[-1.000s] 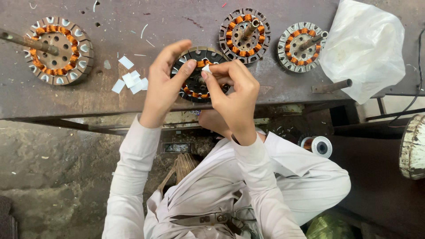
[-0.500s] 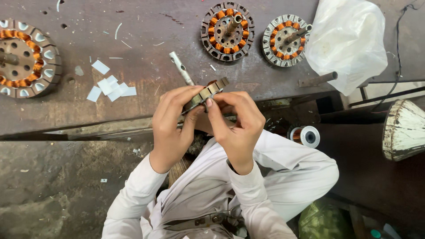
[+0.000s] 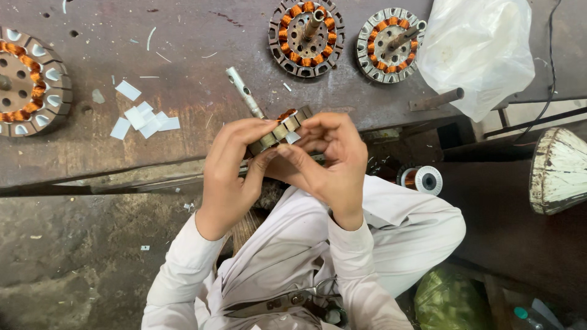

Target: The person sits on the floor and assembles motor stator components by cutting small white insulating strips with scissors and inserting them into the slots of the stator. The person handles multiple stators and a roll of copper wire is visible nearby.

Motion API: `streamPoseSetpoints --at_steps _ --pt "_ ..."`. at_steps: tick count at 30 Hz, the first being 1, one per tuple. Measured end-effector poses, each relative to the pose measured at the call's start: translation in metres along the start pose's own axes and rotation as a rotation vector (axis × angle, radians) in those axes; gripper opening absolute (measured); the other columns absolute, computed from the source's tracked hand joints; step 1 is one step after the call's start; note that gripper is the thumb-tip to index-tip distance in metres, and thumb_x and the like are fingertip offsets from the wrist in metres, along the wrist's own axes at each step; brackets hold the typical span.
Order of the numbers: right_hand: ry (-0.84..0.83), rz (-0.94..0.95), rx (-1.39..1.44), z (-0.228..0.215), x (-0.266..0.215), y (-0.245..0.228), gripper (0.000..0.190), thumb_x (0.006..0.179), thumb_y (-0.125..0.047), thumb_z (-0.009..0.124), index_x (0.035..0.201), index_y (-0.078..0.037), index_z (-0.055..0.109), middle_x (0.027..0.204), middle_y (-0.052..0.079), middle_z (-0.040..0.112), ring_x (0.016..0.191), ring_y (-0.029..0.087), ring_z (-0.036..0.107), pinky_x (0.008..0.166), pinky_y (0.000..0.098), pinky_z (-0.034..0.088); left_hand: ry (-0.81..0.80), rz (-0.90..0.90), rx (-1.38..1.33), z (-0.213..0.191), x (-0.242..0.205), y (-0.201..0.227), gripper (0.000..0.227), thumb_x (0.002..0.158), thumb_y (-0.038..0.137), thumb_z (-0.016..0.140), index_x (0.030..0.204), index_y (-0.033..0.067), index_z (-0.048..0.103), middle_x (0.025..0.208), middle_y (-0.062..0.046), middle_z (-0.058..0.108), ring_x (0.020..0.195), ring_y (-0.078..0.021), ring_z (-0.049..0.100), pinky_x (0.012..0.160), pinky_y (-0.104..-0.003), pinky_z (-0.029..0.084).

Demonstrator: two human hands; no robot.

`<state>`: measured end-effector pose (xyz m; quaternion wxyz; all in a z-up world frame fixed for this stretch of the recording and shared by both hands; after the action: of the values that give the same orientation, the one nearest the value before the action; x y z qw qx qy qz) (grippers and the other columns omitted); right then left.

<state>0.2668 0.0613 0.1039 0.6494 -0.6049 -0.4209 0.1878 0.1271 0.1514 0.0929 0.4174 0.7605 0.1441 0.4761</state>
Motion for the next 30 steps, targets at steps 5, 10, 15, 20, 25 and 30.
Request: streamPoseSetpoints --at_steps 5,10,15,20,25,30 --pt "-0.011 -0.433 -0.584 0.0 -0.004 -0.032 0.043 0.083 -0.016 0.087 0.12 -0.003 0.068 0.128 0.02 0.058 0.109 0.024 0.063 0.094 0.0347 0.055 -0.056 0.021 0.002 -0.003 0.007 -0.006 0.041 0.087 0.004 0.084 0.124 0.004 0.064 0.123 -0.013 0.066 0.115 -0.0294 0.065 0.098 -0.039 0.053" --pt "-0.302 -0.395 -0.333 0.004 0.0 -0.015 0.043 0.091 -0.013 0.084 0.132 -0.01 0.068 0.137 0.011 0.065 0.125 0.029 0.065 0.105 0.038 0.056 -0.099 0.111 0.0 -0.006 0.011 -0.007 0.042 0.08 0.009 0.089 0.116 0.0072 0.068 0.115 -0.009 0.068 0.108 -0.0273 0.066 0.093 -0.037 0.053" --pt "-0.288 -0.511 -0.284 0.009 -0.006 -0.001 0.042 0.09 -0.014 0.085 0.127 -0.008 0.067 0.132 0.01 0.065 0.122 0.03 0.067 0.1 0.0394 0.057 -0.109 0.117 0.011 -0.009 0.005 -0.012 0.044 0.08 0.015 0.089 0.119 0.0082 0.07 0.116 -0.008 0.068 0.108 -0.0268 0.065 0.092 -0.037 0.052" --pt "-0.279 -0.583 -0.166 0.004 -0.007 0.013 0.024 0.1 -0.014 0.072 0.122 -0.007 0.067 0.126 0.01 0.067 0.118 0.031 0.067 0.1 0.0465 0.057 -0.099 0.236 0.066 -0.005 0.0 -0.006 0.046 0.079 0.022 0.088 0.118 0.0075 0.07 0.113 -0.006 0.068 0.102 -0.0259 0.065 0.086 -0.039 0.047" --pt "-0.313 -0.566 -0.134 -0.002 -0.009 0.021 0.028 0.099 -0.022 0.072 0.123 -0.008 0.067 0.127 0.011 0.066 0.119 0.033 0.067 0.101 0.0485 0.056 -0.091 0.241 0.081 -0.002 -0.002 -0.006 0.043 0.081 0.022 0.087 0.118 0.0082 0.071 0.112 -0.006 0.067 0.099 -0.0258 0.064 0.085 -0.04 0.046" --pt "-0.303 -0.589 -0.114 -0.001 -0.007 0.021 0.032 0.096 -0.025 0.074 0.122 -0.007 0.067 0.125 0.011 0.065 0.115 0.034 0.066 0.102 0.0514 0.057 -0.072 0.253 0.069 -0.002 -0.001 -0.007 0.044 0.081 0.024 0.088 0.118 0.0092 0.069 0.113 -0.005 0.068 0.099 -0.0253 0.064 0.086 -0.04 0.047"
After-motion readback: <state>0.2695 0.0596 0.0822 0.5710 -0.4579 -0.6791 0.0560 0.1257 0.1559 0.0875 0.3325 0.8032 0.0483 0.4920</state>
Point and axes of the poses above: each hand's wrist, its own x-axis towards the middle knuckle, its own z-axis out of the palm, y = z × x, the point moved 8 cm from there along x, towards the middle knuckle
